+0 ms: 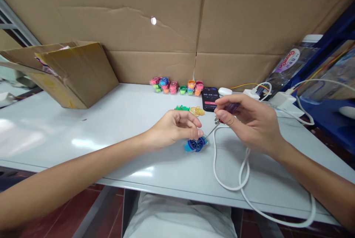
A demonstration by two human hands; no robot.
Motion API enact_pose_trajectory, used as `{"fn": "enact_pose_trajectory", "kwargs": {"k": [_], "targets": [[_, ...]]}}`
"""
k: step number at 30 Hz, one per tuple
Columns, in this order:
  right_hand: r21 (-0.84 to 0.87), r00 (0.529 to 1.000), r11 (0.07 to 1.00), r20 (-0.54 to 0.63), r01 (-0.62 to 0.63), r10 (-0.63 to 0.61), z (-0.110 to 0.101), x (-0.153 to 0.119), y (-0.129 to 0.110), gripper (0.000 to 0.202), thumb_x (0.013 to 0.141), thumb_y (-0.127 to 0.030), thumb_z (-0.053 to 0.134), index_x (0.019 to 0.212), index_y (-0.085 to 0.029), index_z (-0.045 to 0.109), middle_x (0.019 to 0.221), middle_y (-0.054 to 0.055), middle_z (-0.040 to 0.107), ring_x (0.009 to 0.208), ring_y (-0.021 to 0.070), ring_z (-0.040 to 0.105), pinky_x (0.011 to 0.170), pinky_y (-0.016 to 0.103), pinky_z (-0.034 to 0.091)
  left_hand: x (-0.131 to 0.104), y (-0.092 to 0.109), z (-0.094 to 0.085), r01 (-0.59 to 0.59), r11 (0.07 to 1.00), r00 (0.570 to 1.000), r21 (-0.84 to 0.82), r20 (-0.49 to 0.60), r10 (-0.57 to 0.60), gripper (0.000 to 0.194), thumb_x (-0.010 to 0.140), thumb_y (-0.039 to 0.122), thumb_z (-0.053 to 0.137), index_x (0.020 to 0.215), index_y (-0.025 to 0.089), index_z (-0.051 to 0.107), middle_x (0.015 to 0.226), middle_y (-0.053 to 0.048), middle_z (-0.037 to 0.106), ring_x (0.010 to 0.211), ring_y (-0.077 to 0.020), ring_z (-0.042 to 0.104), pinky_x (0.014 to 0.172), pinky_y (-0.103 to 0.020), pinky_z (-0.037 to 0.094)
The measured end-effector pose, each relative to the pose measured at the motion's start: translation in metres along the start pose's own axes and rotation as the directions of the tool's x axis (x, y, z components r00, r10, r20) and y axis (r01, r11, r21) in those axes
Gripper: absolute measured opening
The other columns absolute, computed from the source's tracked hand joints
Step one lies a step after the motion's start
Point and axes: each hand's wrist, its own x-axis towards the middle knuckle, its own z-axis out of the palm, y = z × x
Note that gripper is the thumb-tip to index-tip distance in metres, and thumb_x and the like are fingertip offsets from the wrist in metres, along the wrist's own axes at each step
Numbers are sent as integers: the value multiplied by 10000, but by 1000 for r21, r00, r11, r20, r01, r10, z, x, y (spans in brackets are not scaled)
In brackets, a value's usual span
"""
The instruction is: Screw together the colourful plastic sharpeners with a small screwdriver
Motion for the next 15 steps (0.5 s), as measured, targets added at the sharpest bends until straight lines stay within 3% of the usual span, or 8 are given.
{"fn": "enact_pose_trajectory", "kwargs": {"k": [3, 7, 10, 15], "targets": [[-17, 1000, 1000, -2, 12, -12, -1, -1, -1, 194, 933, -220, 693, 1124, -254, 679, 909, 14, 679, 757, 139, 623, 667, 301, 547, -3, -2, 0, -173, 914, 982, 367, -5, 188, 123, 890, 230, 659, 934, 133, 721, 799, -44, 737, 729, -141, 671, 693, -277, 527], [-57, 999, 998, 0, 40, -40, -1, -1, -2, 194, 940, -211, 683, 1130, -248, 673, 897, 12, 681, 752, 137, 623, 659, 302, 532, -8, -3, 2, -311, 633, 940, 709, 134, 313, 194, 913, 261, 601, 982, 153, 747, 861, -51, 748, 750, -154, 654, 710, -287, 512], [-137, 996, 987, 9, 90, -90, 0, -1, -3, 176, 951, -205, 665, 1121, -251, 666, 869, 4, 690, 738, 132, 626, 650, 295, 517, -10, -4, 4, -345, 468, 930, 814, 228, 288, 317, 824, 359, 727, 1057, 145, 740, 892, -63, 718, 791, -194, 652, 747, -323, 516], [-223, 989, 964, 20, 148, -148, -4, 0, -5, 173, 954, -220, 664, 1119, -271, 662, 924, 12, 728, 753, 146, 650, 672, 312, 528, -11, -4, 1, -409, 408, 910, 816, 329, 253, 341, 873, 269, 668, 1187, 140, 694, 1033, -97, 697, 948, -226, 667, 877, -344, 524]]}}
